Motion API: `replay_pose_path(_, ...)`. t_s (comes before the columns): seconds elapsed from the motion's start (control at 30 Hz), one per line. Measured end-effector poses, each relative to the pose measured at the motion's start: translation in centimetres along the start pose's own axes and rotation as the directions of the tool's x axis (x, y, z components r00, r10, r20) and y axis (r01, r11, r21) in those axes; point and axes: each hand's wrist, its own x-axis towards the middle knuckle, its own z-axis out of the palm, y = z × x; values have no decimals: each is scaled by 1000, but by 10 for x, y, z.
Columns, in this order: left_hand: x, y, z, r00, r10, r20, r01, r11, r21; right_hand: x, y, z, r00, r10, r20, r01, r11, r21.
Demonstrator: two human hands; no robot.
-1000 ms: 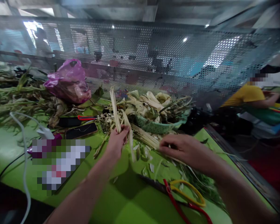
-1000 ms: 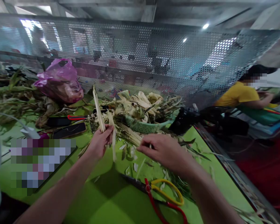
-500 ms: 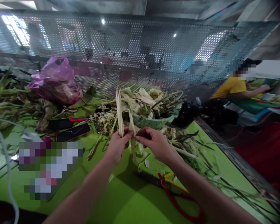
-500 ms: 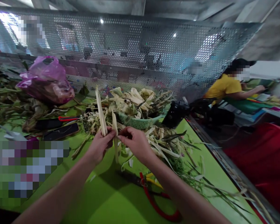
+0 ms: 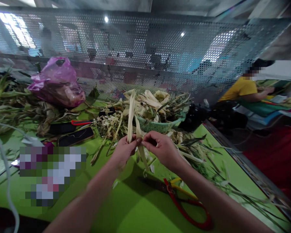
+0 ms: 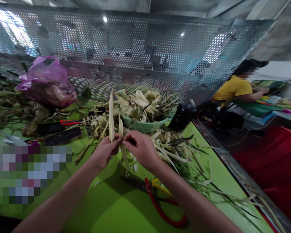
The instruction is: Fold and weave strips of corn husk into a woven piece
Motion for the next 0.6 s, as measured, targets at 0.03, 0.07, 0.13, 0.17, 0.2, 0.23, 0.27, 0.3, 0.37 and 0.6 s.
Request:
replay_pose_path(0.03,0,0,0,1000,-8,-8,8,1000,-14,0,-1,-1,999,-32,-1,32,999,-34)
replay_pose_path(0.07,1,-1,-1,1000,-18,-22,17,999,-30,-1,-3,-2,998,-60,1,60,996,-65)
replay_pose_path(0.13,3,-1,-4,998,-26,-62,22,998,-63,-2,-6,-4,994,-105,21,107,987,-117)
replay_pose_path(0.17,4,-1,-6,996,-21,-81,15,997,-77,-2,-7,-4,992,-122,35,126,983,-134)
replay_pose_path(0.2,5,-1,-8,995,-12,-95,4,996,-87,-2,-8,-4,990,-131,46,136,980,-142)
replay_pose_path(0.23,6,-1,-10,995,-2,-104,-7,996,-92,-2,-9,-4,990,-131,49,137,981,-136)
replay_pose_path(0.27,6,-1,-11,994,9,-111,-19,995,-93,-2,-9,-3,992,-121,45,125,986,-111)
replay_pose_path(0.3,6,0,-11,993,18,-114,-28,996,-90,-2,-8,-2,994,-100,33,102,993,-68)
replay_pose_path(0.37,5,1,-11,993,35,-109,-44,996,-77,-1,-6,0,1000,-27,5,27,998,58)
replay_pose_path(0.6,-2,6,-3,999,-2,-38,0,999,-37,4,5,8,981,169,98,-193,908,371)
